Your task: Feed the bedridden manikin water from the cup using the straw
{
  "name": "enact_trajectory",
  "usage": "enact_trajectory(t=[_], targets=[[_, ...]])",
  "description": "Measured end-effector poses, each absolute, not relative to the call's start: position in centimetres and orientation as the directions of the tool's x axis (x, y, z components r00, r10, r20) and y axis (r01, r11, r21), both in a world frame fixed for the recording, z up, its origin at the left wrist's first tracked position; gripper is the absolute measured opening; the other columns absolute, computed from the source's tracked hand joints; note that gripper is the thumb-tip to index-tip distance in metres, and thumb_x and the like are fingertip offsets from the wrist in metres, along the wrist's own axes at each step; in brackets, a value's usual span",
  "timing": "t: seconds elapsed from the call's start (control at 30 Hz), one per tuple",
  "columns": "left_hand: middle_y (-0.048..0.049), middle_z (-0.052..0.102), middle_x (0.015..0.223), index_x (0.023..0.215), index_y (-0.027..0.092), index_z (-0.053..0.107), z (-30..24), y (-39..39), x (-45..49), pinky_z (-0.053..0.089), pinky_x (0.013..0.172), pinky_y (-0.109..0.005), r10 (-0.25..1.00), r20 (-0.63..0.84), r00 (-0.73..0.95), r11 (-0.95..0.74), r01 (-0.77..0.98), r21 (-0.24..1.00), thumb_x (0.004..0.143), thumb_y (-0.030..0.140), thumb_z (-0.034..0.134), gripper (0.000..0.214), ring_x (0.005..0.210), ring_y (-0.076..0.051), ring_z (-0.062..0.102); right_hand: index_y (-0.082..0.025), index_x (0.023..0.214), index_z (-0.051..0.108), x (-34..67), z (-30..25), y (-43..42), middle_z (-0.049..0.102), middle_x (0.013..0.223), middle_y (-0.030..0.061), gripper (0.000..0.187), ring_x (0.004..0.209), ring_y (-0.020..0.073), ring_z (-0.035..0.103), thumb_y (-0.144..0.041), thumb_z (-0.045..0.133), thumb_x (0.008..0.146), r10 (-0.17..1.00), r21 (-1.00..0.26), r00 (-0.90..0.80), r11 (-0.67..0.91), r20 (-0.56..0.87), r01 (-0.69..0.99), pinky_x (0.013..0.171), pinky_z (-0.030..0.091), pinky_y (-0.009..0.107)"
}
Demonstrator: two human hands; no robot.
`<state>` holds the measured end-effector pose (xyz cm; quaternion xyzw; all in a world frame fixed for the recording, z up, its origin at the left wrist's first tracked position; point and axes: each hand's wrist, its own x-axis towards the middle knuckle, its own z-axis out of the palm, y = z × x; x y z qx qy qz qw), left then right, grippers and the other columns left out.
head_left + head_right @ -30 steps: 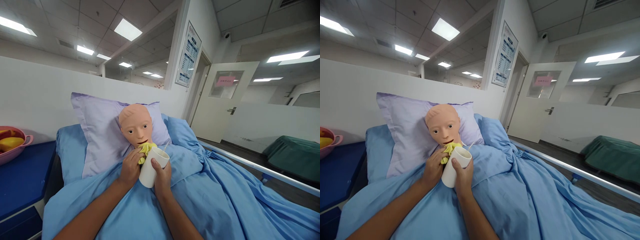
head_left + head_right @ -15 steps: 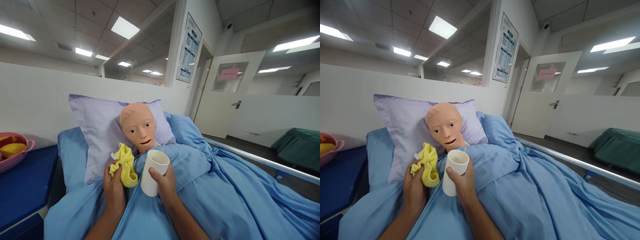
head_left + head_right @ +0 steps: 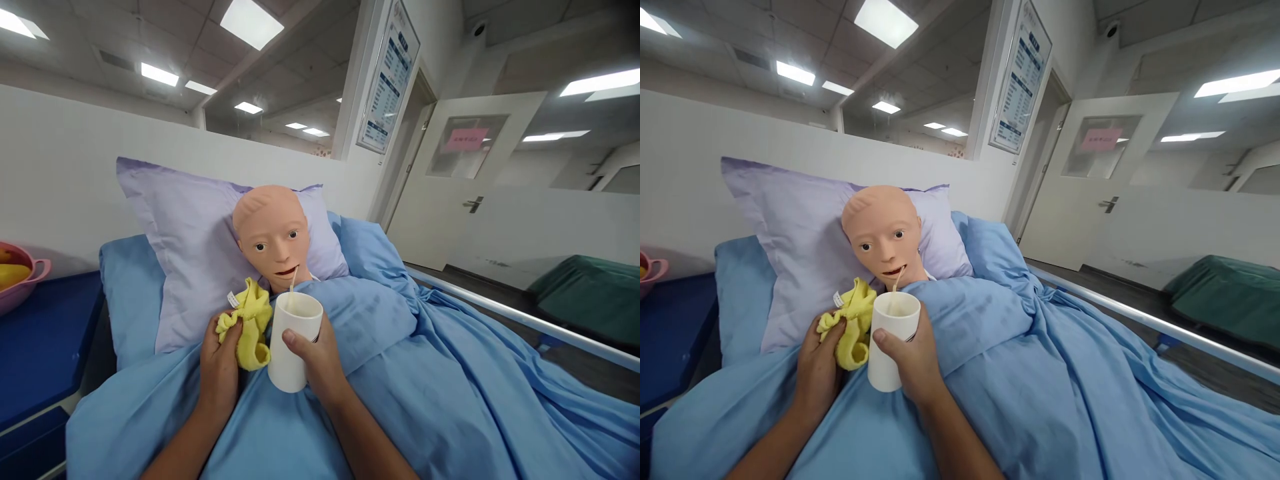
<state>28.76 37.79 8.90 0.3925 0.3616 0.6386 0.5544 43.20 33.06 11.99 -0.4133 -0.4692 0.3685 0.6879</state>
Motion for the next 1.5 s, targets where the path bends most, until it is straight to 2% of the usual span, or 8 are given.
enact_trajectory(t=[0.23,0.43,0.63,1.13,1.33,1.5], targets=[[-0.0016,0.068,0.1,0.113,0.022,0.059,8.8,37.3,28.1,0.053,0.079,-0.031,0.99,0.108,-0.091,-0.132,-0.326,0.936,0.078,0.054,0.073,0.049,0.09,-0.021,0.066,-0.021,0.107,0.065,43.1,11.9,33.2,0.072,0.089,0.0015,0.055,0.08,0.0216,0.066,-0.05,0.086,0.065,0.896,-0.92,0.302,0.374,0.326,-0.119,0.067,0.055,0.032],[-0.0001,0.067,0.093,0.108,0.022,0.06,9.0,36.8,28.0,0.053,0.077,-0.03,0.986,0.137,-0.097,-0.159,-0.275,0.948,0.079,0.054,0.071,0.046,0.087,-0.019,0.064,-0.021,0.107,0.066,43.1,12.0,33.2,0.073,0.09,0.0023,0.054,0.081,0.0227,0.067,-0.048,0.086,0.065,0.894,-0.924,0.312,0.369,0.322,-0.101,0.069,0.056,0.033],[-0.0012,0.068,0.095,0.109,0.021,0.06,9.2,36.7,28.1,0.052,0.078,-0.03,0.985,0.136,-0.103,-0.159,-0.277,0.948,0.077,0.056,0.072,0.048,0.089,-0.02,0.064,-0.022,0.109,0.065,43.2,11.7,33.2,0.073,0.092,0.0029,0.055,0.083,0.0238,0.068,-0.048,0.086,0.065,0.899,-0.927,0.309,0.358,0.309,-0.113,0.069,0.056,0.034],[-0.0009,0.07,0.094,0.107,0.022,0.061,9.3,36.7,28.1,0.053,0.076,-0.028,0.981,0.163,-0.102,-0.183,-0.239,0.954,0.082,0.052,0.067,0.04,0.086,-0.018,0.066,-0.022,0.109,0.067,43.0,12.1,33.1,0.074,0.091,0.0031,0.057,0.081,0.0246,0.069,-0.05,0.087,0.064,0.901,-0.929,0.308,0.353,0.304,-0.114,0.067,0.058,0.034],[-0.0043,0.072,0.099,0.11,0.02,0.062,9.1,36.7,28.1,0.055,0.078,-0.032,0.985,0.144,-0.094,-0.165,-0.289,0.943,0.079,0.054,0.07,0.047,0.088,-0.021,0.067,-0.021,0.106,0.067,42.9,12.3,33.1,0.075,0.09,0.0048,0.054,0.081,0.0253,0.07,-0.05,0.087,0.066,0.898,-0.919,0.305,0.37,0.317,-0.136,0.067,0.058,0.034],[-0.0041,0.071,0.1,0.109,0.021,0.062,9.3,36.8,28.1,0.056,0.078,-0.032,0.985,0.141,-0.098,-0.162,-0.254,0.954,0.078,0.055,0.07,0.048,0.089,-0.022,0.067,-0.02,0.108,0.067,42.9,12.2,33.3,0.074,0.09,0.0045,0.058,0.08,0.0244,0.068,-0.053,0.087,0.065,0.905,-0.923,0.298,0.358,0.305,-0.142,0.068,0.058,0.035]])
